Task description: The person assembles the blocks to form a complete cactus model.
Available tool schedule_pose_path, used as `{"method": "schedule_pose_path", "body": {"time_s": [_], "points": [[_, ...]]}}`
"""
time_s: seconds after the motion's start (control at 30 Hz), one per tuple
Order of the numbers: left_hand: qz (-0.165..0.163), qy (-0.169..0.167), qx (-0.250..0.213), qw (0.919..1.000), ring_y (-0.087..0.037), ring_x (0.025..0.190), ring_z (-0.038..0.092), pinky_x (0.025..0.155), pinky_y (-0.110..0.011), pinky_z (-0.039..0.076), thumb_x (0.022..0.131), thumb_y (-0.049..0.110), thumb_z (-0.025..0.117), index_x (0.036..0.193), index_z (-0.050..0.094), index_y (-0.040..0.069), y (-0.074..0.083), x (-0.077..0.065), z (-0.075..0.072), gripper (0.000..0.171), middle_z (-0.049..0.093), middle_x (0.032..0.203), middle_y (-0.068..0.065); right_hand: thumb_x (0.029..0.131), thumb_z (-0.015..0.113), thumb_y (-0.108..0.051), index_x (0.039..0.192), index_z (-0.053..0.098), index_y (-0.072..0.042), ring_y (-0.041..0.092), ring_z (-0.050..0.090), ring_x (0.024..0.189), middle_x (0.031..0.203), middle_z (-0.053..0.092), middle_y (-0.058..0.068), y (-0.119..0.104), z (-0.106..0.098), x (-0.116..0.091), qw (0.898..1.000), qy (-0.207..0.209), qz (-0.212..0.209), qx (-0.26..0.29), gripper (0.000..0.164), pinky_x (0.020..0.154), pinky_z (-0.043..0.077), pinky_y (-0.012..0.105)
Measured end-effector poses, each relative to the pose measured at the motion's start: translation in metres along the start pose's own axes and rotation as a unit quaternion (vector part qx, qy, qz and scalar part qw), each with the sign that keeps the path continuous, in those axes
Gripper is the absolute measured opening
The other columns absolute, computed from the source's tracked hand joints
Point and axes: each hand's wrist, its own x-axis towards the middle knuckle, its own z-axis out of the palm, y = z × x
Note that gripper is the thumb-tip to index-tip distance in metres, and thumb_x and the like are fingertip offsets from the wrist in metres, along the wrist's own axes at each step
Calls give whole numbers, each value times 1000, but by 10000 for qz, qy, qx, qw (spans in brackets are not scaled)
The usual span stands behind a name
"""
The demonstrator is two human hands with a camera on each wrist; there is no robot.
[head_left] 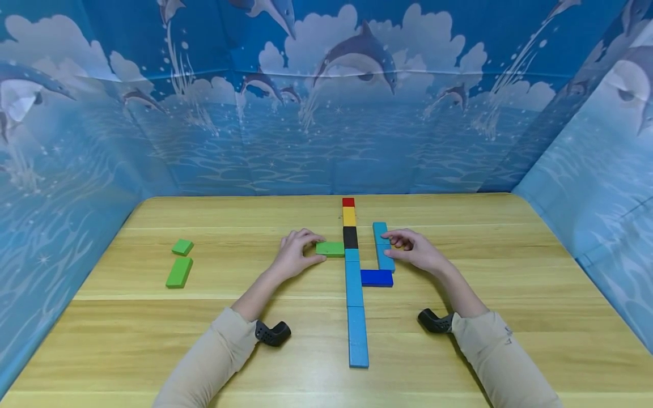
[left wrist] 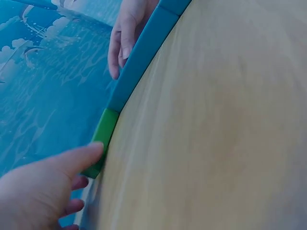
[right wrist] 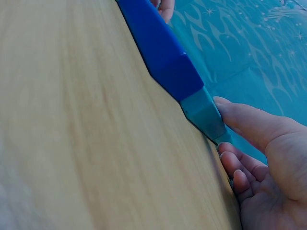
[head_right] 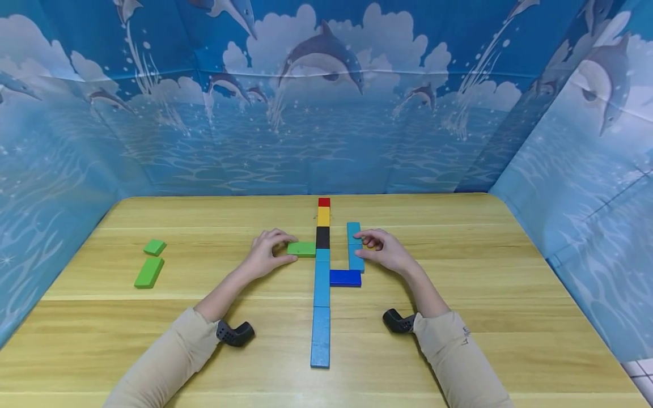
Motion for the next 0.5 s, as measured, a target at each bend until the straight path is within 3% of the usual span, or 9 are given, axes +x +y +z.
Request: {"method": "schedule_pose_path", "body": {"time_s": [0.1,0.23,0.5], "points": [[27,108,-196,9997,-24,98,46,86,-45,28,77,28,73,118,61,13,0,-2,-12,45,57,109,-5,88,60,-10,124,49,7,25,38,88,104,46,21,5,0,2,10000,1,-56,11,41,73,34,29],[-48,377,-415,9984,-32,100,47,89,-51,25,77,26,73,121,58,10,0,-10,-40,49,57,110,-12,88,62,-14,124,51,2,24,38,87,104,47,17,21,1,7,9999,61,-86,37,41,71,34,28],[-423,672,-315,9963,-37,106,44,92,-54,24,79,23,72,125,53,7,-28,-48,-98,53,53,116,-17,87,64,-23,124,53,-4,24,39,88,103,47,14,39,0,12,9999,95,-120,28,43,72,35,28]]}}
